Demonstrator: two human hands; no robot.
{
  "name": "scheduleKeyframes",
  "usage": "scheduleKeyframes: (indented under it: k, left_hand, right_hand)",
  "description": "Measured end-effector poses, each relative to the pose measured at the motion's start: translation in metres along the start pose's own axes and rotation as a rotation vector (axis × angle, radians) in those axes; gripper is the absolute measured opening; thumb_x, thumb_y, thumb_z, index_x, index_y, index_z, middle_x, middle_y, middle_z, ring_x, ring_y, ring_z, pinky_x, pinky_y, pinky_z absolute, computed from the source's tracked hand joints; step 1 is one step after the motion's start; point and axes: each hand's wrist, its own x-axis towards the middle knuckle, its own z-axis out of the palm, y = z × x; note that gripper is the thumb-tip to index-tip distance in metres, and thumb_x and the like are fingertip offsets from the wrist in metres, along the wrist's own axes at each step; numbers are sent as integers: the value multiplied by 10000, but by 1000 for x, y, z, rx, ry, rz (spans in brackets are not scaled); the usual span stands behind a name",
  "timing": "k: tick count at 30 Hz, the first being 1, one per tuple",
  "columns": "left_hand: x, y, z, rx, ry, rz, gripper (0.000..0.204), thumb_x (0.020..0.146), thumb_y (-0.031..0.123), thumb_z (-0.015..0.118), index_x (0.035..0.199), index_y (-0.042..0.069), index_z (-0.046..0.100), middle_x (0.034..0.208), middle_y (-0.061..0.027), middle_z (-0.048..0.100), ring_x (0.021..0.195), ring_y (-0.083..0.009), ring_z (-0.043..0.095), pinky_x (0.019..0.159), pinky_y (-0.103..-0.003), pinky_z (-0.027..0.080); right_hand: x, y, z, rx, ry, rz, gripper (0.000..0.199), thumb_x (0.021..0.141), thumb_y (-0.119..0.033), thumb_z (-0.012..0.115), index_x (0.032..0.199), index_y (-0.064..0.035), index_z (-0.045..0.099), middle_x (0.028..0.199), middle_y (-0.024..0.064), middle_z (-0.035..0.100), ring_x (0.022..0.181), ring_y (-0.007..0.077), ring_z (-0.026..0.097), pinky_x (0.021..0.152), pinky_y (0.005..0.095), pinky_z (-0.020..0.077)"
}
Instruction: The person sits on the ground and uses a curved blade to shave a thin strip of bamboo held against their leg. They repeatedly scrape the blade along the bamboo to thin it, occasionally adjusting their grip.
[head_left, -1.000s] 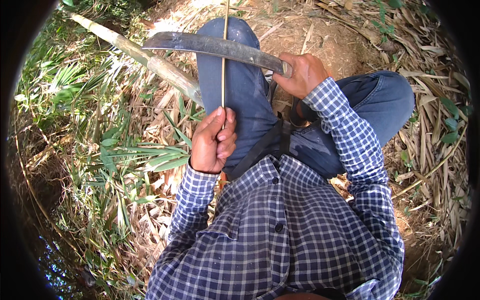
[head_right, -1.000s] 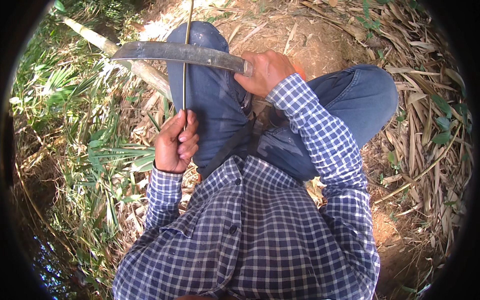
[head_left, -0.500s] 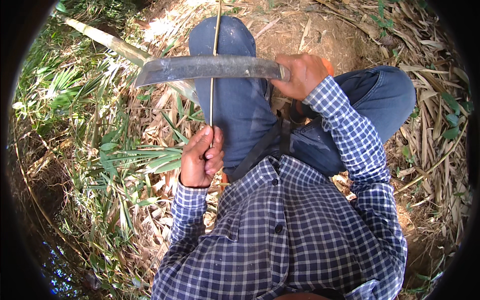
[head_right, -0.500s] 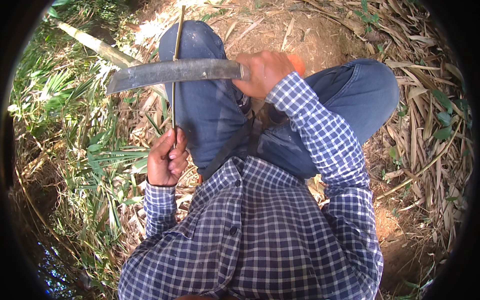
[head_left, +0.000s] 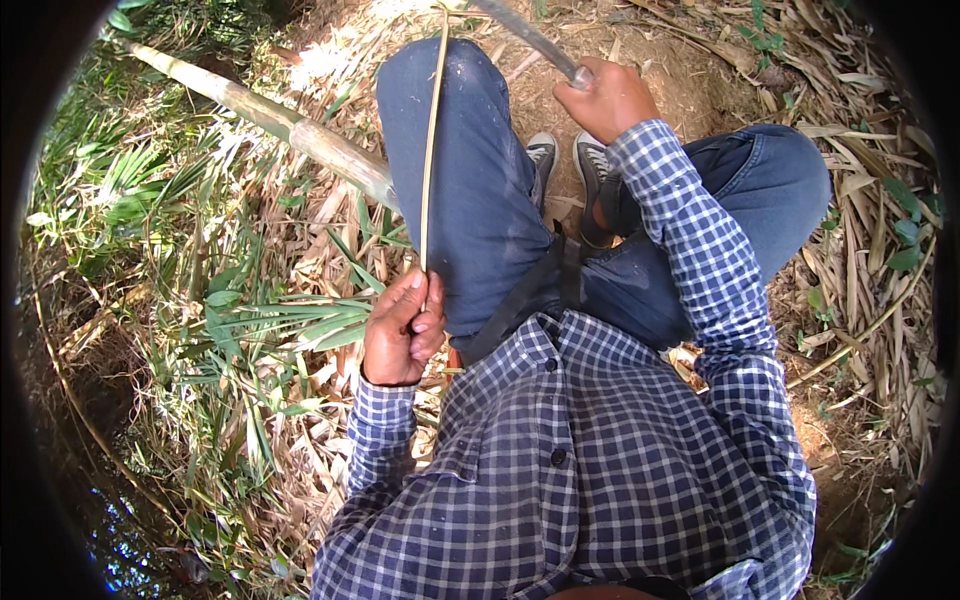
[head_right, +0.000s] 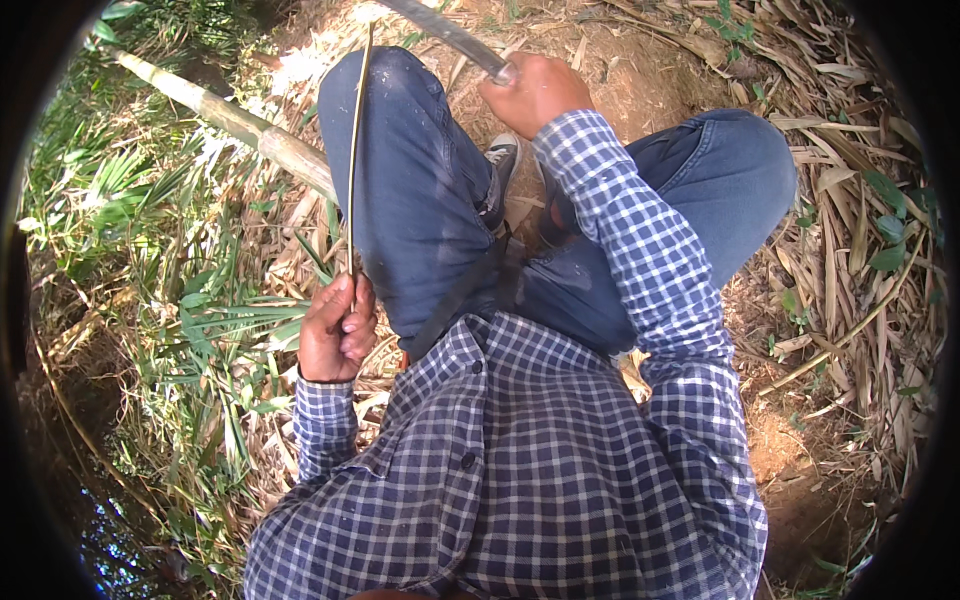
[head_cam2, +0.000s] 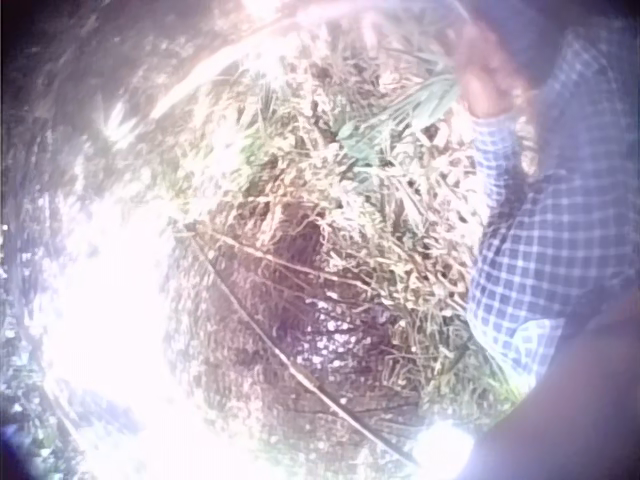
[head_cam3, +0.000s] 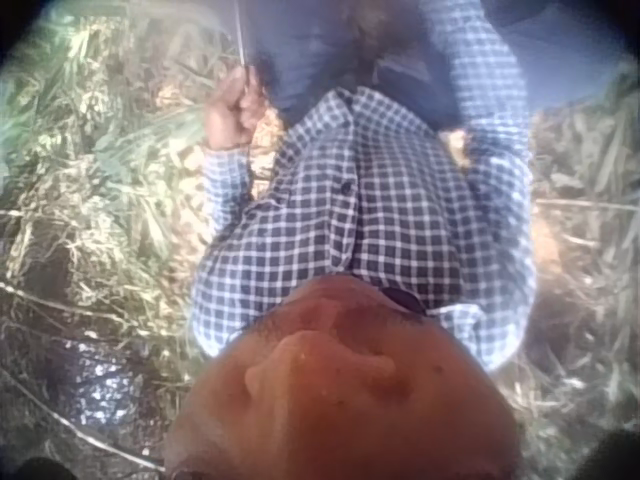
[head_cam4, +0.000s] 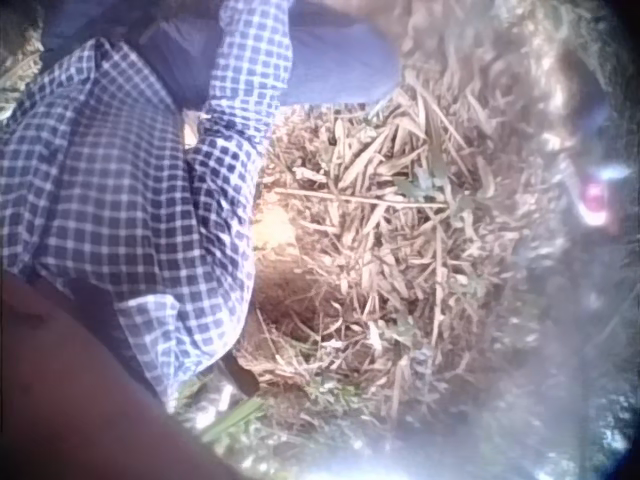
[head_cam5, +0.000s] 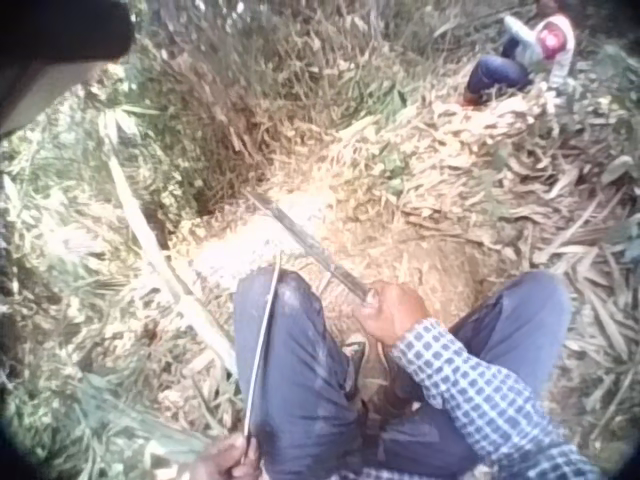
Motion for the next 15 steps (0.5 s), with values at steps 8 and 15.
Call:
scheduleKeyframes:
  k: [8, 15]
  left_hand:
    - [32, 3, 25, 236, 91, 159, 270, 1055, 264, 418, 998, 33, 545, 623, 27, 421, 410, -31, 320, 365, -189, 244]
    - [44, 7, 32, 272, 116, 175, 284, 1060, 284, 394, 1049, 45, 545, 640, 42, 405, 415, -27, 260, 367, -190, 213]
  right_hand:
    - [-32, -10, -5, 313, -62, -168, 347, 752, -294, 680, 949, -9, 663, 674, 184, 636, 677, 349, 662, 642, 425, 516]
    - [-52, -15, 9, 83, -119, -439, 296, 730, -293, 724, 887, -51, 656, 627, 160, 631, 579, 351, 643, 577, 444, 523]
